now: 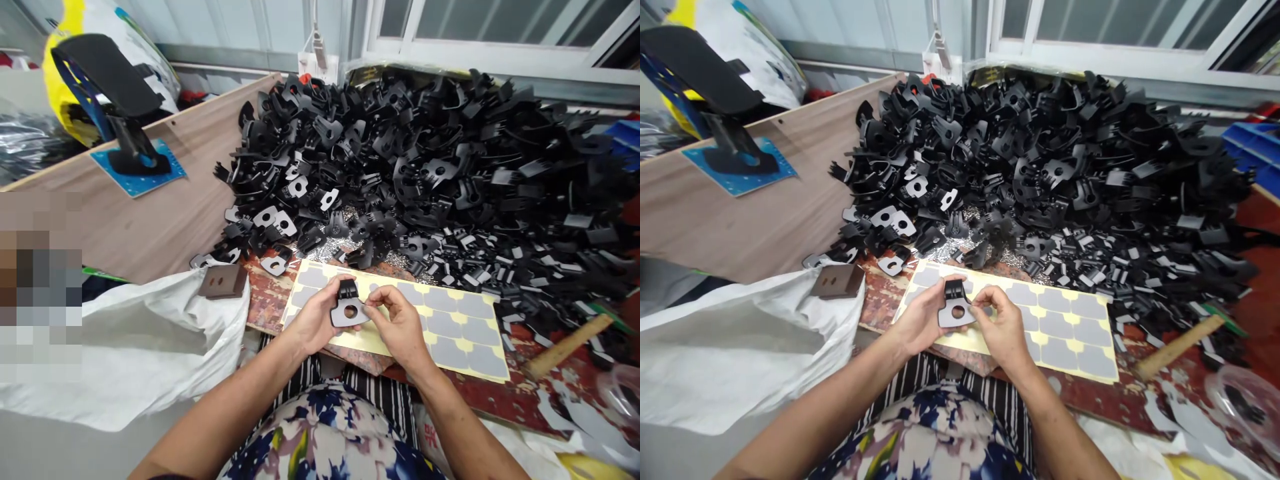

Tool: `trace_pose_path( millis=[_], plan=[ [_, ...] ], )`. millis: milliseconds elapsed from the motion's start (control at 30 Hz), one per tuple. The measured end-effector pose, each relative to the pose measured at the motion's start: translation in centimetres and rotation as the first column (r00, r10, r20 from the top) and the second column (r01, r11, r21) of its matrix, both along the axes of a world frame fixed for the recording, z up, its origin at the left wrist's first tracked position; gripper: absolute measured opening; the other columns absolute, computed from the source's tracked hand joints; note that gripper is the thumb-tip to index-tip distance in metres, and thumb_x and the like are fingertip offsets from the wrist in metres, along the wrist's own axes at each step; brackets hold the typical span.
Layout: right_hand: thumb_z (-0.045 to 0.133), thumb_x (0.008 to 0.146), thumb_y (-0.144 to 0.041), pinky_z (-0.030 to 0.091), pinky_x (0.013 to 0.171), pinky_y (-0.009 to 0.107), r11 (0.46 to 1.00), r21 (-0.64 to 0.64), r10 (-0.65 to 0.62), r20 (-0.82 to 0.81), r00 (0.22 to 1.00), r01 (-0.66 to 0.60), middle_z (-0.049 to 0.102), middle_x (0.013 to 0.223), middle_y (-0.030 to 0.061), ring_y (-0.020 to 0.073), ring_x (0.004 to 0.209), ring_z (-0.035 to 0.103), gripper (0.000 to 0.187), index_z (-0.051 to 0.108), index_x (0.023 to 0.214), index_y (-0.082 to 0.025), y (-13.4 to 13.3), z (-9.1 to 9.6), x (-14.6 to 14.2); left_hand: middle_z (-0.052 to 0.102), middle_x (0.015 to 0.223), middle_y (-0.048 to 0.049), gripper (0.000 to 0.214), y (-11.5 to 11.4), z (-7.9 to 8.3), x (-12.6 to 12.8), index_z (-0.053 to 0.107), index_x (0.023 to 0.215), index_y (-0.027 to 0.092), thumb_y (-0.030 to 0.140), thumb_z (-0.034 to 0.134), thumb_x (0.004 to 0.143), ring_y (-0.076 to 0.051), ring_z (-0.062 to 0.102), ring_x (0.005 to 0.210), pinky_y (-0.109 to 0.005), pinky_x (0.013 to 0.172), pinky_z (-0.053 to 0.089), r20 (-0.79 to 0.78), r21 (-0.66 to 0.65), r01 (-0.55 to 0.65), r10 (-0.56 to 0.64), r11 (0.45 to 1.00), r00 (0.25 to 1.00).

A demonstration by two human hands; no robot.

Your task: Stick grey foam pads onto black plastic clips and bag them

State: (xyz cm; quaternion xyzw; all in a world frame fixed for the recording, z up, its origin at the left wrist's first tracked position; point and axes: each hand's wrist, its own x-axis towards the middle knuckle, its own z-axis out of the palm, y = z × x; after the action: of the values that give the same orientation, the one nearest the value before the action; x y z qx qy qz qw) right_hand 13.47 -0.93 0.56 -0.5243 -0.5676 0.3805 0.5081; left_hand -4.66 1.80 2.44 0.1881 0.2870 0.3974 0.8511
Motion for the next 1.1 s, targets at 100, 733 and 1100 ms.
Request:
trace_pose_path(
  millis=[100, 733, 1100],
  plan=[
    [0.070, 0.086, -0.024, 0.049, 0.083, 0.034, 1.000, 0.000, -0.015, -0.002, 1.000, 0.015, 0.063, 0.086, 0.0001, 0.0195, 0.086, 0.061, 0.011, 0.060, 0.090, -0.024, -0.1, -0.2, -0.1, 0.063, 0.106, -0.0066, 0.039, 0.0, -0.1, 0.0, 0.065, 0.122, 0.025, 0.049, 0.070, 0.092, -0.017, 0.063, 0.076, -0.038, 0.069, 0.063, 0.007, 0.004, -0.001, 0.001, 1.000, 1.000],
    [0.059, 0.090, -0.019, 0.054, 0.076, 0.034, 0.987, 0.159, -0.092, 0.372, 0.924, 0.035, 0.067, 0.089, 0.0023, 0.0216, 0.082, 0.066, 0.011, 0.056, 0.099, -0.026, -1.0, -0.1, -1.4, 0.060, 0.106, -0.0022, 0.060, -0.8, -0.3, -0.2, 0.057, 0.128, 0.029, 0.026, 0.086, 0.076, -0.016, 0.061, 0.090, -0.025, 0.077, 0.053, -0.137, 0.177, 0.002, 0.023, 0.984, 0.990],
    [0.084, 0.079, -0.036, 0.054, 0.080, 0.047, 0.993, 0.114, -0.084, 0.770, 0.633, -0.007, 0.064, 0.115, 0.0146, 0.0357, 0.102, 0.064, 0.047, 0.065, 0.119, -0.022, -1.7, 0.0, 0.8, 0.065, 0.115, -0.0026, 0.070, -3.9, -2.5, -1.8, 0.063, 0.129, 0.029, 0.000, 0.066, 0.065, -0.018, 0.062, 0.105, -0.030, 0.090, 0.056, -0.314, 0.223, 0.123, -0.048, 0.967, 0.948]
  ],
)
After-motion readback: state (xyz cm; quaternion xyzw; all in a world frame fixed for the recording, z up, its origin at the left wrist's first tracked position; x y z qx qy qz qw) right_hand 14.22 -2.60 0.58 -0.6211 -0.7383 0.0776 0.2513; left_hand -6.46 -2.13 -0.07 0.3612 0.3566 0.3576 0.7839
